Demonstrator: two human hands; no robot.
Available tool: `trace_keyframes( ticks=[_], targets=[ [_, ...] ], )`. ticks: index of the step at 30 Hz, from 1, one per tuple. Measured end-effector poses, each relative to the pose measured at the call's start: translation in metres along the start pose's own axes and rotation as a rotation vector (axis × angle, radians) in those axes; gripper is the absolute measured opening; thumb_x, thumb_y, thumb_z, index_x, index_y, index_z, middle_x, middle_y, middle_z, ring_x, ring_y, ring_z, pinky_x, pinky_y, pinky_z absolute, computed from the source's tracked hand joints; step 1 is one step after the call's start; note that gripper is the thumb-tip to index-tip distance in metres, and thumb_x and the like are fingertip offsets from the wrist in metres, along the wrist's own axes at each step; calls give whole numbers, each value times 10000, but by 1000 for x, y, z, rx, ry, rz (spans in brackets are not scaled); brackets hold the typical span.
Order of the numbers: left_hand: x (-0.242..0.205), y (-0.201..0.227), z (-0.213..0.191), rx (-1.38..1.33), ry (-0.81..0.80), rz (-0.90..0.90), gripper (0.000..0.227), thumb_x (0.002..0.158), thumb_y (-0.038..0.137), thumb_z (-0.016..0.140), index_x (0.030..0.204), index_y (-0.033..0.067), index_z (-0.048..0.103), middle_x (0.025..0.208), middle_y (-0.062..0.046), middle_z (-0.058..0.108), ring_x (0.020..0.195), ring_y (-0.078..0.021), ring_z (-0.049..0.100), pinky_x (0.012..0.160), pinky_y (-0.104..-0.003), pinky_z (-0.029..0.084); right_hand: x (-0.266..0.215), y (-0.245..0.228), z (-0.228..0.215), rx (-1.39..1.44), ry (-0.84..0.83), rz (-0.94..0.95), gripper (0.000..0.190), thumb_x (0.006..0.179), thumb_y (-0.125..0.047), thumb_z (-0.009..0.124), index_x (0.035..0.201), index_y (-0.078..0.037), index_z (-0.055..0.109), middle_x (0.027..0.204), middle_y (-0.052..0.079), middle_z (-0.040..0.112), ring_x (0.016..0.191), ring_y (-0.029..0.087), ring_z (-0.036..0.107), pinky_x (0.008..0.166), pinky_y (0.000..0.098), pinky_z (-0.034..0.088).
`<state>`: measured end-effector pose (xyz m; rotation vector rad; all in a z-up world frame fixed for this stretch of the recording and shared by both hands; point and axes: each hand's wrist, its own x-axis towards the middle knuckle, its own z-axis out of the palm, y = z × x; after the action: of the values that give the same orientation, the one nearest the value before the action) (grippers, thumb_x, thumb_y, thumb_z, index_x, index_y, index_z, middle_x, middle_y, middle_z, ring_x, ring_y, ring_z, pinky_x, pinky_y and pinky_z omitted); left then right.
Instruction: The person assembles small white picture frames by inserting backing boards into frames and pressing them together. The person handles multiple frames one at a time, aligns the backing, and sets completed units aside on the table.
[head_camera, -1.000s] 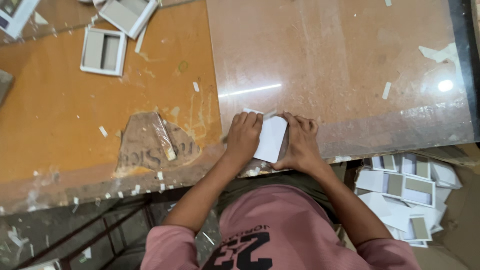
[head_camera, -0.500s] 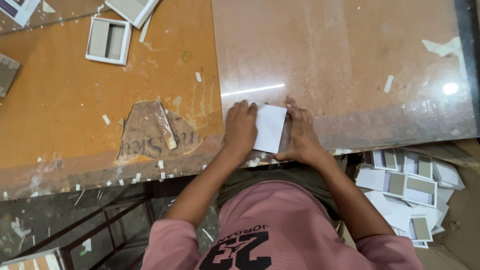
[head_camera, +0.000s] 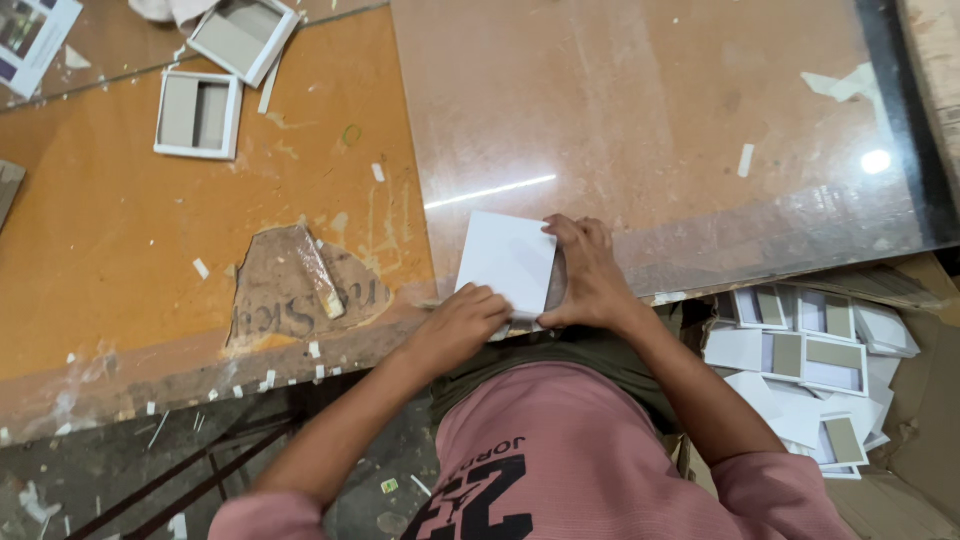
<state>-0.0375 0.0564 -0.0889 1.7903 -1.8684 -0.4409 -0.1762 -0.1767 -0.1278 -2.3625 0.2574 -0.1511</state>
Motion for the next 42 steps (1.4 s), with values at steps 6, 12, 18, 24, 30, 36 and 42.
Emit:
trace_keyframes(
  ticks=[6,12,18,24,30,36,42],
  targets=[
    [-40,-1,-8,32,109,-78,380,766,22,623,1136,-42,677,970,-128,586,981,-319,583,910,-425,466,-124,35,-70,410,388,189,1183,632,-309,935,1510,-104,169,1549,187,250,1428,337,392,1135,477,426],
    [-14,-33,12,235,373,-134,375,754,-9,655,1126,-50,682,930,-131,595,912,-313,585,834,-434,475,-291,52,-138,-784,263,898,1675,369,-468,1033,1640,-35,31,1674,284,117,1590,423,165,1266,558,243],
    [-5,-35,14,290,397,-143,385,741,1,676,1122,-53,692,919,-120,607,889,-288,598,806,-413,490,-124,54,-130,-339,703,476,910,816,-311,903,1579,-71,469,1650,186,344,1566,346,283,1304,496,274],
    [-1,-31,10,284,425,-166,387,741,-10,693,1124,-66,689,925,-121,618,884,-288,604,805,-411,501,194,85,-118,-271,393,-146,694,921,-309,818,1506,-92,515,1574,156,476,1445,385,413,1214,536,296],
    [0,-30,11,338,552,-259,329,749,-16,698,1076,-44,678,913,-133,613,891,-302,607,820,-428,505,320,97,-103,-559,105,22,412,899,-408,734,1110,-55,715,1196,184,620,1217,411,494,1042,590,343],
    [8,-31,9,379,705,-406,332,747,-35,650,1077,-21,631,958,-179,670,893,-357,642,832,-451,517,154,29,-39,-369,-30,60,290,893,-333,715,944,-49,749,923,180,667,996,362,575,939,506,424],
    [37,-38,12,160,566,-416,514,801,-9,671,1311,59,674,840,-114,642,781,-320,648,683,-443,518,19,-36,2,-234,131,-82,405,801,-292,776,1117,-42,736,871,80,619,908,286,572,974,517,338]
  ],
)
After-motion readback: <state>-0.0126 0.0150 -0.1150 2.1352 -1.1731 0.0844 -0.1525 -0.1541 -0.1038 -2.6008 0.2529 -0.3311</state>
